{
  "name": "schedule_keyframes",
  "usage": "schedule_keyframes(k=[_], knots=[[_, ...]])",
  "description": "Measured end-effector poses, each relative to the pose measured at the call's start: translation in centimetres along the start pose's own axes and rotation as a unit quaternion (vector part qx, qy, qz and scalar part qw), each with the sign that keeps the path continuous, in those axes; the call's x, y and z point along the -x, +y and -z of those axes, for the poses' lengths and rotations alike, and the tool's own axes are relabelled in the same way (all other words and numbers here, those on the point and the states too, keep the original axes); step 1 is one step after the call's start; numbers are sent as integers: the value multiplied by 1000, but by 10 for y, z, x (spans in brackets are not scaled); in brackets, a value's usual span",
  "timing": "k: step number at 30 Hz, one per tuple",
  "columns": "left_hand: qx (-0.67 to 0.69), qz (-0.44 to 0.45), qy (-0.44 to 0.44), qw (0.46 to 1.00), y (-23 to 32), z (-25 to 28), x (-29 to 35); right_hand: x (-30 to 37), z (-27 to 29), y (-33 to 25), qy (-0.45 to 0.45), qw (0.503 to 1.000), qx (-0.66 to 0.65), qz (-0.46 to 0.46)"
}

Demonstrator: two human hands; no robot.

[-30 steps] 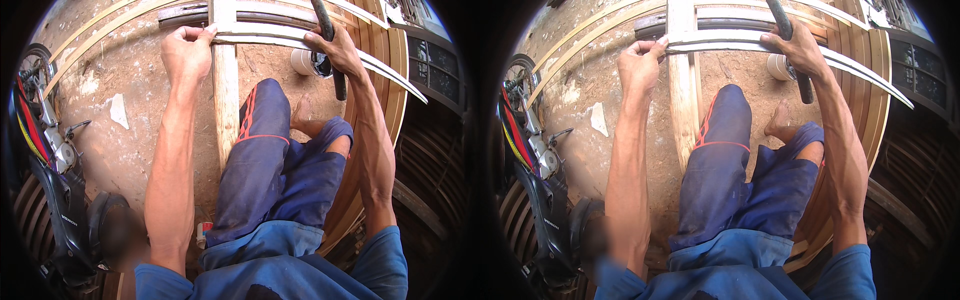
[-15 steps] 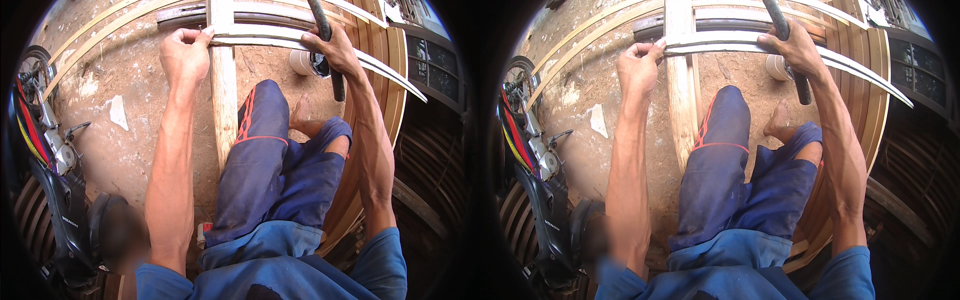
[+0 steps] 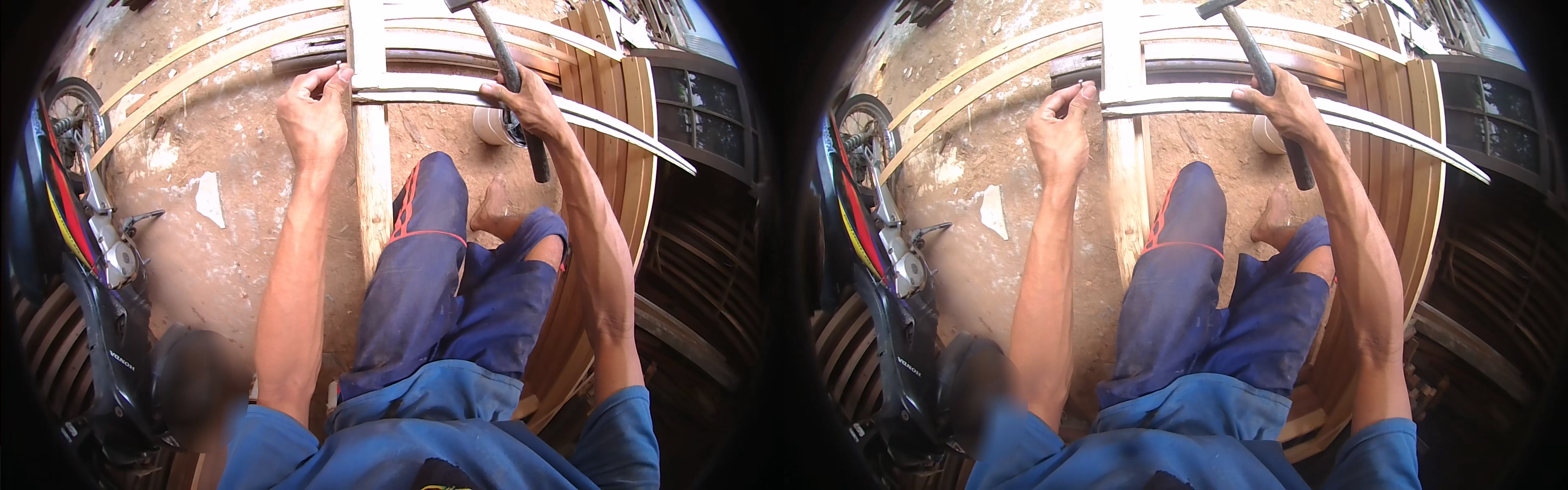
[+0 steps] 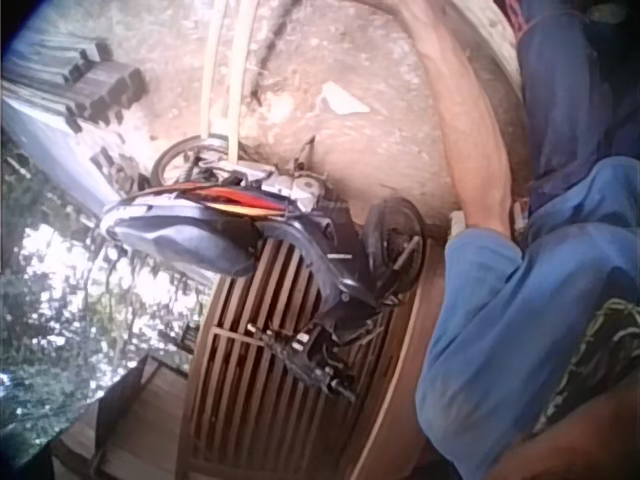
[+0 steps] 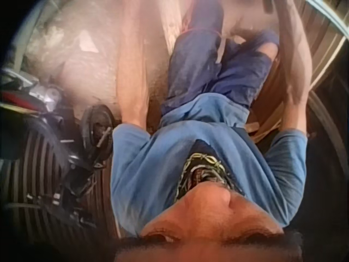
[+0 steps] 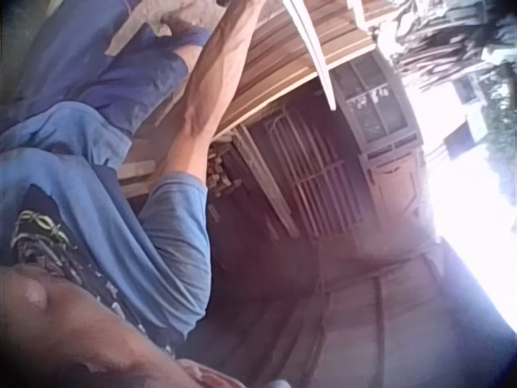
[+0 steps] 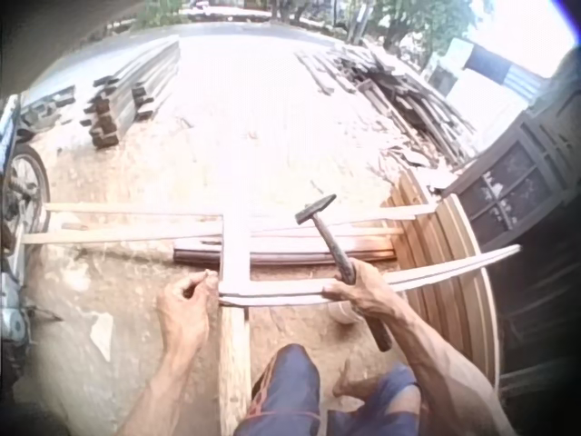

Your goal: The person assembles a wooden frame by positioning long planks and using a hammer to drive nails into the joints. They repeatedly adjust the planks and hammer nails to secure the structure.

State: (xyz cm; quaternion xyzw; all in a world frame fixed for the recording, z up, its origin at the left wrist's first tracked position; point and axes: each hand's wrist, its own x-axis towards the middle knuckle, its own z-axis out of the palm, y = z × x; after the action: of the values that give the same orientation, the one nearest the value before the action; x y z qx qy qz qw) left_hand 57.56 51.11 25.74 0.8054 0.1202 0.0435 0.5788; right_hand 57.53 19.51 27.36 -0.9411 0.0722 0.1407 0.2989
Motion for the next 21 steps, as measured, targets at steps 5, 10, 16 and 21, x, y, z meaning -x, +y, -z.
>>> schedule_keyframes(k=[5, 10, 16, 21], knots=[[112, -24, -85, 990, 4, -4, -9, -1, 1, -1, -13, 1000, 7, -15], [55, -84, -136, 986, -1, -9, -15, 0, 2, -2, -10, 1000, -20, -13], [52, -48, -169, 983, -11, -11, -19, 1, 1, -2, -12, 1000, -9, -12], [71, -31, -168, 983, -14, -13, -18, 3, 1, -3, -6, 1000, -13, -11]])
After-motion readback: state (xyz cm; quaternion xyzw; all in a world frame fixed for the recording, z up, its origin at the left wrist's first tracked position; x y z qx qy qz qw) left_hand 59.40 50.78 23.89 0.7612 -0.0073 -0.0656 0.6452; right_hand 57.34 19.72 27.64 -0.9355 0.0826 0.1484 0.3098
